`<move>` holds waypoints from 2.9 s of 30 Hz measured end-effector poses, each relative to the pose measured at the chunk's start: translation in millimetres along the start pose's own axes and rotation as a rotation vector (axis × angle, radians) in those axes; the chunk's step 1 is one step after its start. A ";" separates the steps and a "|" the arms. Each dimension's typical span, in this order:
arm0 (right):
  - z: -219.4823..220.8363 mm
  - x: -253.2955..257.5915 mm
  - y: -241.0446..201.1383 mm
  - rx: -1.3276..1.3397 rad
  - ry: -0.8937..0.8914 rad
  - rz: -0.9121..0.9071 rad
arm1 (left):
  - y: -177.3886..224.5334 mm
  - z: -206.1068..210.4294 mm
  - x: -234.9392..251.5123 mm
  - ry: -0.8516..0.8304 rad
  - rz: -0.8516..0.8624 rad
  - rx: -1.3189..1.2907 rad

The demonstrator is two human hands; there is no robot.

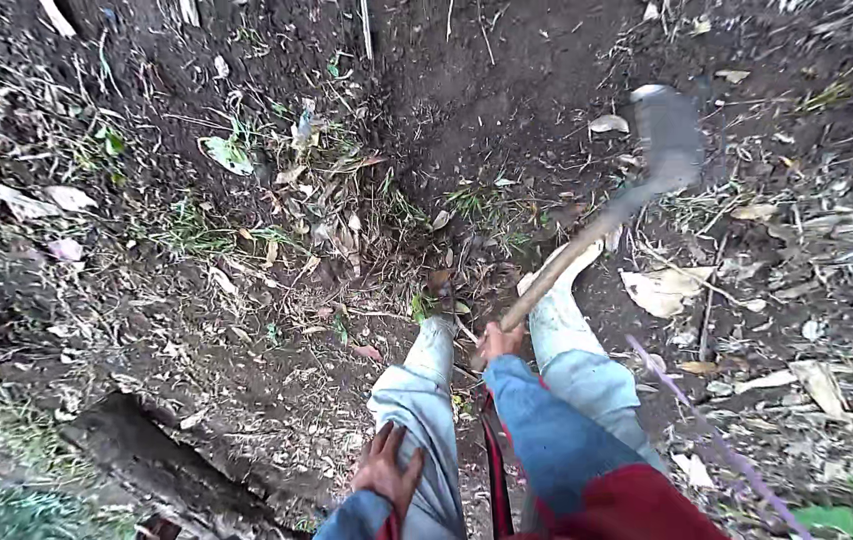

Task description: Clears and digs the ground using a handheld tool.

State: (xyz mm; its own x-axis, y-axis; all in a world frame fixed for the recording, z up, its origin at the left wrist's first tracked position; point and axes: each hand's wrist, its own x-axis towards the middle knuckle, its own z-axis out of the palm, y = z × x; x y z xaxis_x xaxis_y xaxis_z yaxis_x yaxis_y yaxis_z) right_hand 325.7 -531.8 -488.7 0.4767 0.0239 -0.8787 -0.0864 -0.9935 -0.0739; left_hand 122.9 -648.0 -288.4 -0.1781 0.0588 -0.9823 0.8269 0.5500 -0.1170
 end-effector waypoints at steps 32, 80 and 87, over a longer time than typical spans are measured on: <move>45.2 -123.6 -34.9 -0.367 -0.086 -0.251 | -61.3 7.0 7.9 -0.143 0.050 -0.149; 138.4 -8.6 -57.9 0.473 -0.137 -0.299 | -153.7 -1.8 13.0 -0.007 -0.037 0.349; 203.5 11.7 -65.5 0.032 -0.267 -0.400 | -161.0 0.6 13.9 -0.020 -0.052 0.359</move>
State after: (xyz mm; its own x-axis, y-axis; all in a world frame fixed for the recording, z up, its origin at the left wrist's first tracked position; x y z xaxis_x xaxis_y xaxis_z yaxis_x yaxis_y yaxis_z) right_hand 158.9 -443.8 -590.1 0.2370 0.4357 -0.8683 0.0294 -0.8966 -0.4419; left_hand -12.3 -736.2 -283.2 -0.2175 0.0202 -0.9759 0.9522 0.2241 -0.2076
